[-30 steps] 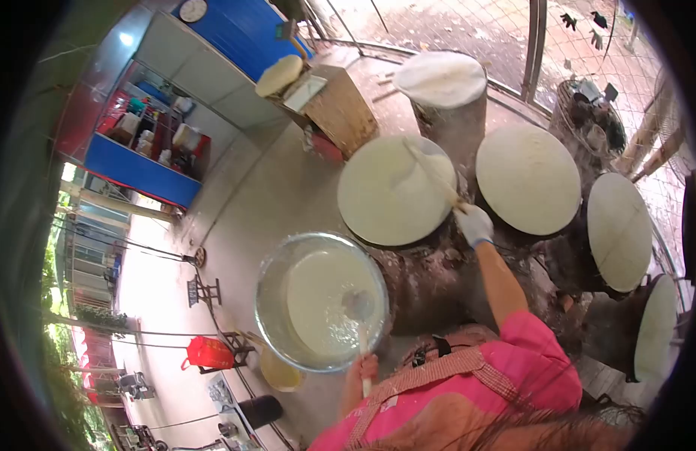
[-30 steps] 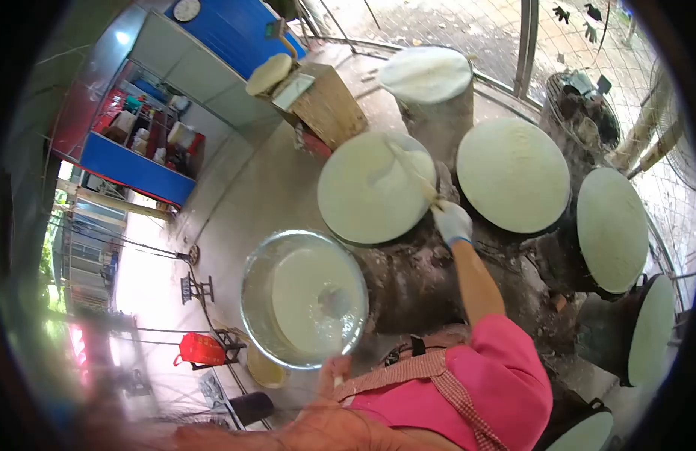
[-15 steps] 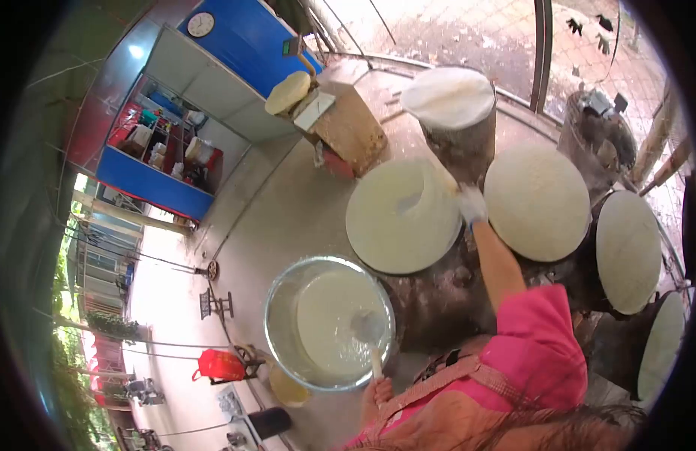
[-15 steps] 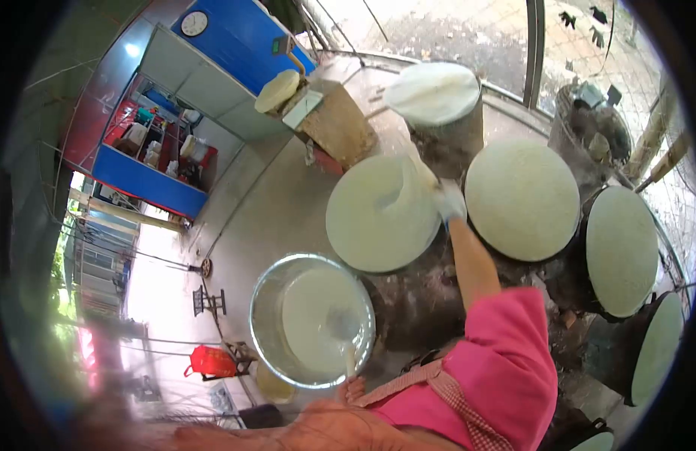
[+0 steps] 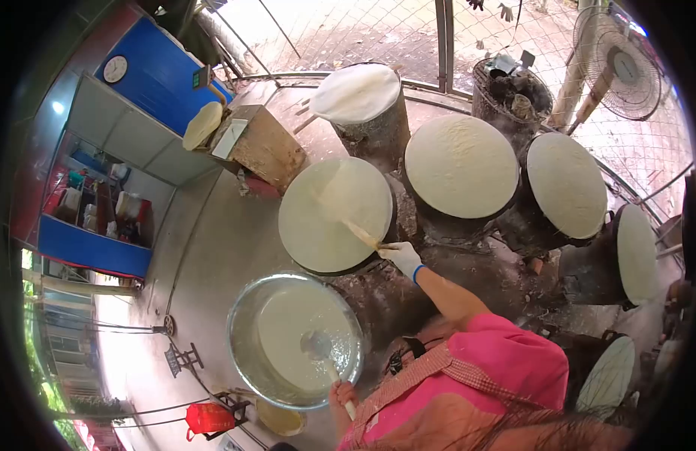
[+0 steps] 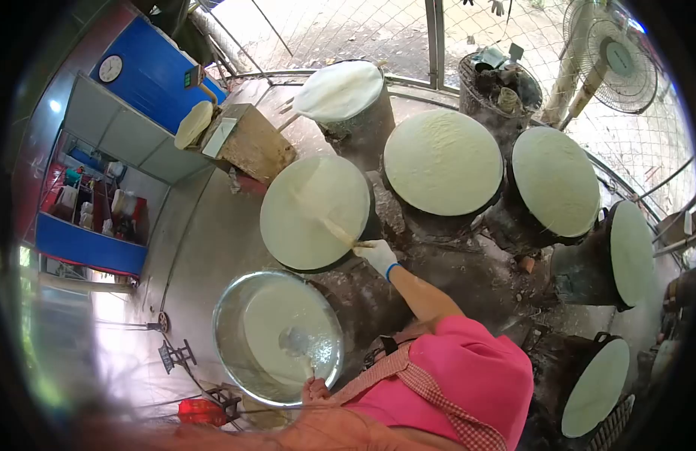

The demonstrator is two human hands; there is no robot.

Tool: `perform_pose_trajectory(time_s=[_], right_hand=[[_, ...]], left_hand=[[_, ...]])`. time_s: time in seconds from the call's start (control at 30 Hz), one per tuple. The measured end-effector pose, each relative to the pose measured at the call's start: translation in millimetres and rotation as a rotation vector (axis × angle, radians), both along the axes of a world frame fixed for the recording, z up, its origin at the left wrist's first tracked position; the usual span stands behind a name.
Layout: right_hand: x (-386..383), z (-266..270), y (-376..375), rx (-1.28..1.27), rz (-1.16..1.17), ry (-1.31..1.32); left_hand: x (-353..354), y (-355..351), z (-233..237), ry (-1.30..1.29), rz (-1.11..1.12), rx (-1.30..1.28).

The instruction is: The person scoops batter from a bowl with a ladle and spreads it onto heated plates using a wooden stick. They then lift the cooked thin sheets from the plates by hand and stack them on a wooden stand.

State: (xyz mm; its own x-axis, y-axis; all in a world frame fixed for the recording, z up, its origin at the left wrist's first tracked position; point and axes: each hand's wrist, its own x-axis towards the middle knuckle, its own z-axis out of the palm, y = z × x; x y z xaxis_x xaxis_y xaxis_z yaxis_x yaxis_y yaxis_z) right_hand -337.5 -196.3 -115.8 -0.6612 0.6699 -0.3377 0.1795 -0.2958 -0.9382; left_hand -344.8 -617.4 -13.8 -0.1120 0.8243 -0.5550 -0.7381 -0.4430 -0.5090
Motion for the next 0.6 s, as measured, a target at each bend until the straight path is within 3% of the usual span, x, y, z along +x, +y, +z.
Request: perform_pose_trajectory(time_s=[0.03, 0.1, 0.17, 0.2, 0.23, 0.27, 0.3, 0.33, 0.4, 0.43, 0.5, 0.53, 0.6], right_hand=[[12.8, 27.7, 3.7, 0.0, 0.004, -0.001], [21.0, 71.6, 36.5, 0.278, 0.008, -0.171], [6.9, 76.5, 84.4, 0.357, -0.013, -0.378], [-4.8, 62.9, 104.6, 0.59, -0.074, -0.459], [-18.0, 49.6, 119.4, 0.825, -0.145, -0.537], [-26.3, 45.8, 119.8, 0.823, -0.128, -0.515], [-29.4, 44.8, 112.9, 1.034, 0.03, -0.553], [-30.1, 46.1, 106.2, 1.246, 0.187, -0.583], [-10.1, 65.0, 93.9, 1.315, 0.284, -0.552], [0.6, 72.7, 93.0, 1.389, 0.367, -0.535], [20.5, 68.3, 111.6, 1.353, 0.351, -0.482], [23.5, 53.1, 116.9, 1.29, 0.164, -0.48], [27.6, 50.1, 102.7, 1.344, 0.178, -0.515]], left_hand=[[-0.1, -1.5, -0.7, -0.001, 0.004, 0.0], [-8.5, -2.9, -1.8, 0.068, 0.042, -0.243], [-7.6, -13.0, -9.1, 0.065, 0.092, -0.155], [-5.9, -13.5, -12.9, 0.041, 0.116, -0.069], [-5.3, 3.1, 1.1, 0.059, 0.145, -0.067], [-2.5, 25.9, 31.1, 0.003, 0.197, -0.077], [-0.1, 36.2, 49.3, -0.057, 0.244, -0.092], [-6.1, 32.6, 38.0, -0.047, 0.26, -0.099], [-19.8, 21.3, -4.1, 0.017, 0.154, -0.08], [-24.6, 29.8, -3.5, 0.045, 0.149, -0.085], [-48.0, 51.1, -10.8, 0.122, 0.093, -0.028], [-64.7, 56.9, -25.5, 0.171, 0.041, 0.032], [-96.9, 80.5, -48.2, 0.435, -0.094, -0.342]])
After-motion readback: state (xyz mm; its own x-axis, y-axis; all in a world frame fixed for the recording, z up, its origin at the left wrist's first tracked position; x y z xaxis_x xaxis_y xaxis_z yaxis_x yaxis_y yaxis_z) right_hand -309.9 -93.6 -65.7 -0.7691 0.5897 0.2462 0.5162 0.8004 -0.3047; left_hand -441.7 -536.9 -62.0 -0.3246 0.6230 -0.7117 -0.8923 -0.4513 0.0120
